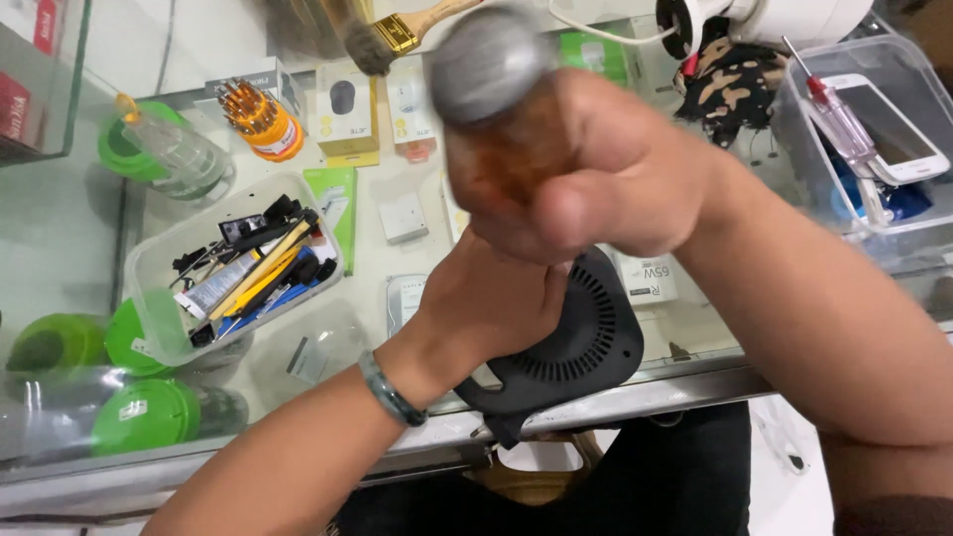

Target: Reassembling a power strip by tightening screws with a screwdriver and cleaning it with a handheld blower.

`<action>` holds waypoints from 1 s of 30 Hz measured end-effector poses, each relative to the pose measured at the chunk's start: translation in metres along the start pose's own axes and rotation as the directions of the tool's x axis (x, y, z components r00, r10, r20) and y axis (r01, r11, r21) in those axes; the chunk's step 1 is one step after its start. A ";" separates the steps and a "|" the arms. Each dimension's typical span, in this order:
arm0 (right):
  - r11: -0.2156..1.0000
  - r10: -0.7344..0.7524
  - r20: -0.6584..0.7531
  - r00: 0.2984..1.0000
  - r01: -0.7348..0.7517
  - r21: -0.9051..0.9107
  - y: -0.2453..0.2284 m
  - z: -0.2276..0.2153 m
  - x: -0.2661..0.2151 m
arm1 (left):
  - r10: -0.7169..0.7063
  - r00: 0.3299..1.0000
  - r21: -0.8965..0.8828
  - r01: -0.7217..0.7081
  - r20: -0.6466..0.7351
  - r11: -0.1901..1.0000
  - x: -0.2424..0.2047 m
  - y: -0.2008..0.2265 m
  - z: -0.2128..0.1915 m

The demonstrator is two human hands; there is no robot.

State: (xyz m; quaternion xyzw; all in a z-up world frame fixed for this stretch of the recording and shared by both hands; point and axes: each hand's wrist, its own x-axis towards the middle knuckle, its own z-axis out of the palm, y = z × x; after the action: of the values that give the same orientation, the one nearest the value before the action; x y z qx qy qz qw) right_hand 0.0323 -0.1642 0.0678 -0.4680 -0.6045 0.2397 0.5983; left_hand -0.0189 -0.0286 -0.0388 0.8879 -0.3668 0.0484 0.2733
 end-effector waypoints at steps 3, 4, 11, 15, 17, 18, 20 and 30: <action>0.968 0.249 -0.259 0.933 -0.246 0.047 0.001 0.018 0.008 | -0.076 0.995 0.013 0.076 0.065 0.997 0.002 0.009 -0.009; 0.969 0.246 -0.262 0.933 -0.247 0.030 -0.001 0.012 -0.001 | -0.062 0.996 0.016 0.061 0.056 0.998 0.001 0.008 -0.006; 0.962 -0.089 -0.913 0.398 -0.202 -0.182 -0.029 -0.029 -0.115 | 0.035 0.997 0.068 -0.030 -0.074 0.997 -0.008 -0.008 0.004; 0.874 -0.387 -0.905 0.179 -0.242 -0.422 -0.008 -0.042 -0.155 | 0.072 0.994 0.067 -0.066 -0.082 0.996 -0.005 -0.007 0.001; 0.934 -0.317 -0.947 0.041 -0.160 -0.320 -0.009 -0.039 -0.150 | 0.125 0.987 0.054 -0.120 -0.097 0.991 -0.004 -0.005 -0.006; 0.972 -0.231 -0.968 -0.096 -0.064 -0.226 -0.009 -0.036 -0.150 | 0.181 0.978 0.035 -0.178 -0.109 0.983 -0.004 -0.003 -0.008; 0.970 -0.236 -0.967 -0.097 -0.079 -0.229 -0.001 -0.041 -0.153 | 0.220 0.970 0.021 -0.219 -0.108 0.976 -0.004 -0.005 -0.004; 0.993 -0.108 -0.961 -0.253 0.025 -0.118 -0.020 -0.018 -0.106 | 0.213 0.955 0.107 -0.195 -0.206 0.975 -0.002 0.000 -0.003</action>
State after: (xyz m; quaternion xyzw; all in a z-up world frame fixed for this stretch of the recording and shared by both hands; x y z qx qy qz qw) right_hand 0.0273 -0.2684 0.0353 -0.4580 0.0717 -0.2719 0.8433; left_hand -0.0202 -0.0255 -0.0372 0.8457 -0.4223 0.1882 0.2667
